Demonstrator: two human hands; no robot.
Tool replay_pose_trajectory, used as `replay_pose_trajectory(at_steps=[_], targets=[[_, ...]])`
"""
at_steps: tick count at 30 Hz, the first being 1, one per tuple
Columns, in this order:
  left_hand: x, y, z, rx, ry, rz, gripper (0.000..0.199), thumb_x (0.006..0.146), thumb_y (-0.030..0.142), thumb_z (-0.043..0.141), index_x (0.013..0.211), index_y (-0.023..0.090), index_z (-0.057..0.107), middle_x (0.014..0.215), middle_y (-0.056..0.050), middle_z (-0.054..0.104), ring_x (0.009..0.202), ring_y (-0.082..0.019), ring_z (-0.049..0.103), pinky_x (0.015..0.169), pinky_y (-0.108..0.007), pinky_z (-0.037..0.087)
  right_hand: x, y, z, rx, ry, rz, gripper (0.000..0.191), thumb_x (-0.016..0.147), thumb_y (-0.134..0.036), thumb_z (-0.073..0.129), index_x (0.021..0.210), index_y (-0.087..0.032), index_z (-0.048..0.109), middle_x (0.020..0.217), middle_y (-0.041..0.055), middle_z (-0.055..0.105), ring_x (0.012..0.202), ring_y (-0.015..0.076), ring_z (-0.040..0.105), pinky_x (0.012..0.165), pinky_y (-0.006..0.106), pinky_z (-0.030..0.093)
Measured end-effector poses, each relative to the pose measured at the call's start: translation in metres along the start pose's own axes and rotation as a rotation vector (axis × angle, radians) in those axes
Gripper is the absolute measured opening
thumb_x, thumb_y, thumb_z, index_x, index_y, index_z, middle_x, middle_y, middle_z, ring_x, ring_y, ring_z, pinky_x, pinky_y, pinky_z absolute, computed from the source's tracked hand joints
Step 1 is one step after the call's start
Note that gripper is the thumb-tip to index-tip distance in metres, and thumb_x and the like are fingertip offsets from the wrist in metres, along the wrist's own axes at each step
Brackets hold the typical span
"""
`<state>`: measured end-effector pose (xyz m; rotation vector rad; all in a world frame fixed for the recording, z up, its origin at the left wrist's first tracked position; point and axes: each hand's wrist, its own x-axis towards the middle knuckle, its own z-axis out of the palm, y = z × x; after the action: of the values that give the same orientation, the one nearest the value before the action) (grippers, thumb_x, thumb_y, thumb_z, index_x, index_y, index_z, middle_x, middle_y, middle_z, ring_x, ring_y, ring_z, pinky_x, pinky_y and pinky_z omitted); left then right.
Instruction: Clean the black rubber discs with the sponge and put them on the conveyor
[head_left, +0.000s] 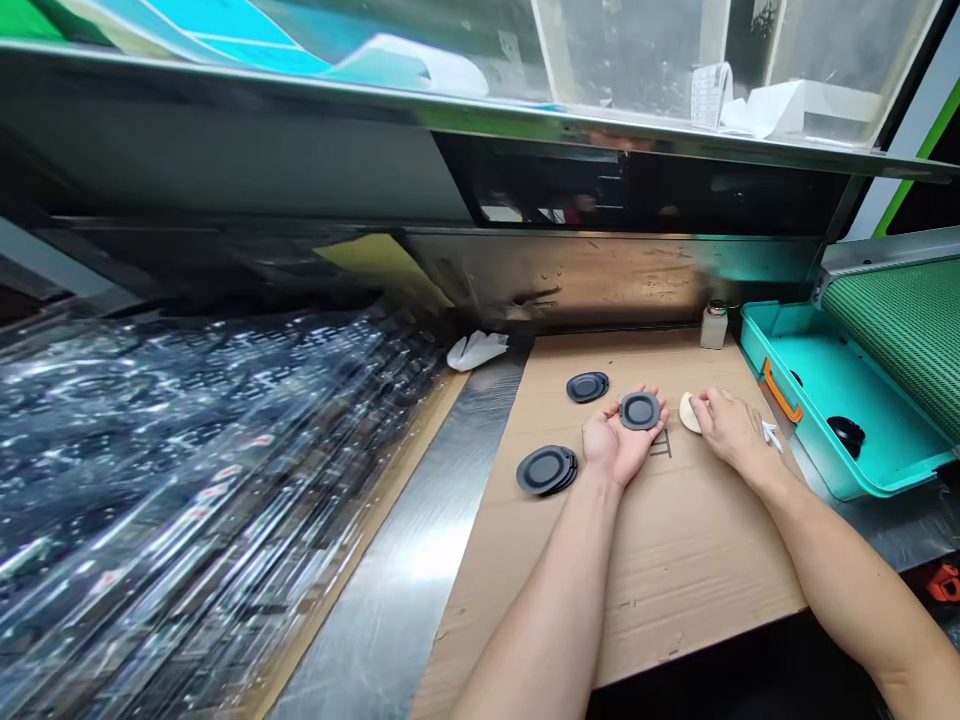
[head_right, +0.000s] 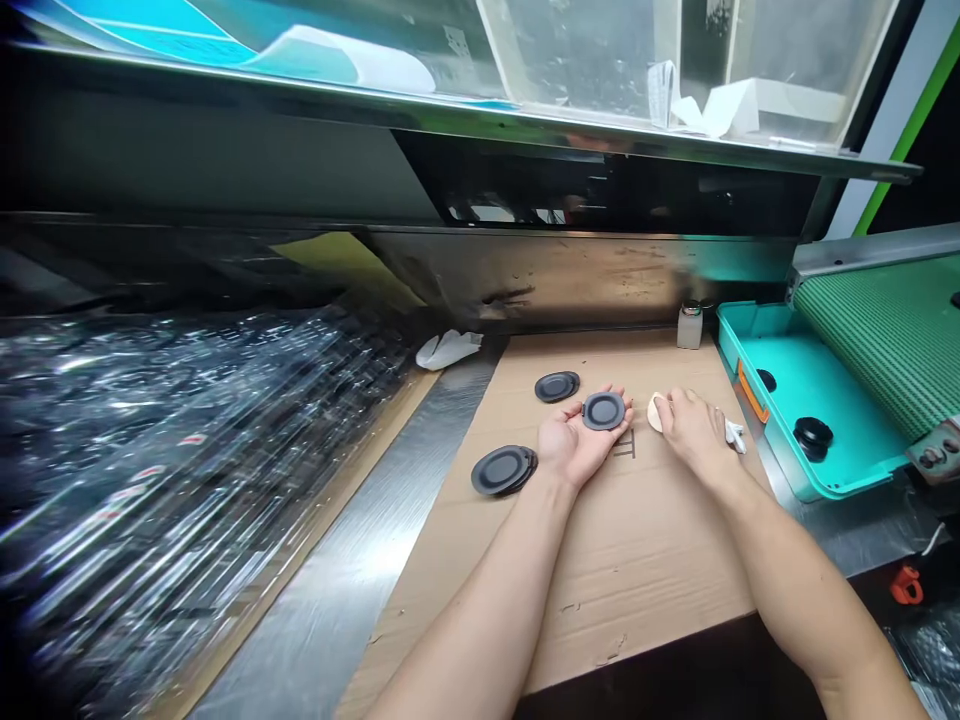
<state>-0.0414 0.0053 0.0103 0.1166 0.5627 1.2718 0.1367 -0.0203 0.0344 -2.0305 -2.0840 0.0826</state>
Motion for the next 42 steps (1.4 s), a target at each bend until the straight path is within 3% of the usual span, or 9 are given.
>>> replay_pose_trajectory(at_steps=[5,9,13,16,20,23,29,34,42], targets=[[-0.001,0.003,0.002,0.086,-0.053,-0.005,0.026,0.097,0.027,0.047,0.112,0.015,0.064,0.107,-0.016,0.071,0.093,-0.025,0.071,0.078,-0.038,0.058,0.0,0.004,-0.007,-0.045,0.039,-0.109,0.035,0.104,-0.047,0.044,0.114,-0.024,0.069,0.116,0.0094,0.069,0.111,0.025,0.061,0.089,0.034,0.044],[-0.004,0.001,0.003,0.159,-0.09,0.001,0.03,0.099,0.045,0.052,0.109,0.019,0.063,0.101,-0.013,0.072,0.075,-0.02,0.07,0.057,-0.026,0.05,0.0,0.019,-0.028,-0.127,0.177,0.049,0.036,0.104,-0.042,0.041,0.114,-0.024,0.071,0.116,0.0113,0.069,0.113,0.0286,0.06,0.087,0.036,0.046],[-0.007,-0.003,0.004,0.358,-0.025,-0.035,0.045,0.097,0.056,0.045,0.103,0.016,0.065,0.089,-0.014,0.074,0.051,-0.016,0.061,0.038,-0.021,0.031,0.007,0.039,-0.036,-0.199,-0.075,0.211,0.035,0.094,-0.046,0.057,0.107,-0.019,0.074,0.107,0.0169,0.072,0.1,0.0329,0.067,0.077,0.038,0.047],[-0.011,-0.006,0.007,0.496,-0.017,-0.03,0.052,0.097,0.052,0.036,0.102,0.011,0.068,0.077,-0.016,0.074,0.042,-0.016,0.057,0.033,-0.021,0.021,0.01,0.042,-0.033,-0.136,-0.134,0.076,0.028,0.096,-0.039,0.056,0.097,-0.019,0.075,0.098,0.0132,0.074,0.094,0.0274,0.068,0.077,0.033,0.045],[-0.016,-0.011,0.01,0.615,-0.027,-0.085,0.049,0.093,0.04,0.033,0.095,0.008,0.07,0.068,-0.016,0.072,0.037,-0.015,0.055,0.031,-0.021,0.019,0.005,0.024,-0.028,0.198,0.053,-0.279,0.029,0.102,-0.036,0.049,0.103,-0.02,0.072,0.097,0.0055,0.072,0.089,0.0174,0.064,0.078,0.025,0.043],[-0.015,-0.018,0.009,0.657,-0.042,-0.085,0.045,0.093,0.04,0.035,0.09,0.01,0.068,0.061,-0.014,0.07,0.033,-0.016,0.054,0.03,-0.021,0.02,-0.003,0.005,-0.02,0.296,0.111,-0.394,0.029,0.103,-0.03,0.046,0.114,-0.019,0.07,0.102,0.0055,0.07,0.092,0.0156,0.062,0.082,0.024,0.043],[-0.013,-0.033,0.005,0.863,-0.001,0.058,0.036,0.093,0.039,0.042,0.078,0.016,0.065,0.047,-0.007,0.063,0.03,-0.016,0.053,0.029,-0.021,0.021,-0.01,-0.013,-0.009,0.068,0.051,-0.423,0.031,0.104,-0.031,0.043,0.112,-0.022,0.071,0.105,0.0072,0.067,0.095,0.0183,0.059,0.081,0.026,0.041],[-0.015,-0.033,0.005,1.043,0.044,0.079,0.041,0.093,0.039,0.039,0.069,0.017,0.064,0.04,-0.008,0.058,0.027,-0.017,0.047,0.03,-0.024,0.027,-0.01,-0.014,-0.013,-0.086,-0.031,-0.414,0.029,0.101,-0.028,0.045,0.096,-0.019,0.073,0.102,0.009,0.069,0.097,0.021,0.06,0.083,0.029,0.04],[-0.017,-0.034,0.008,1.12,-0.006,0.035,0.042,0.094,0.037,0.041,0.06,0.02,0.058,0.042,-0.009,0.06,0.03,-0.017,0.051,0.029,-0.023,0.027,-0.008,-0.016,-0.017,-0.138,-0.044,-0.473,0.033,0.102,-0.026,0.043,0.094,-0.016,0.074,0.102,0.0109,0.072,0.095,0.0225,0.061,0.084,0.032,0.039]])
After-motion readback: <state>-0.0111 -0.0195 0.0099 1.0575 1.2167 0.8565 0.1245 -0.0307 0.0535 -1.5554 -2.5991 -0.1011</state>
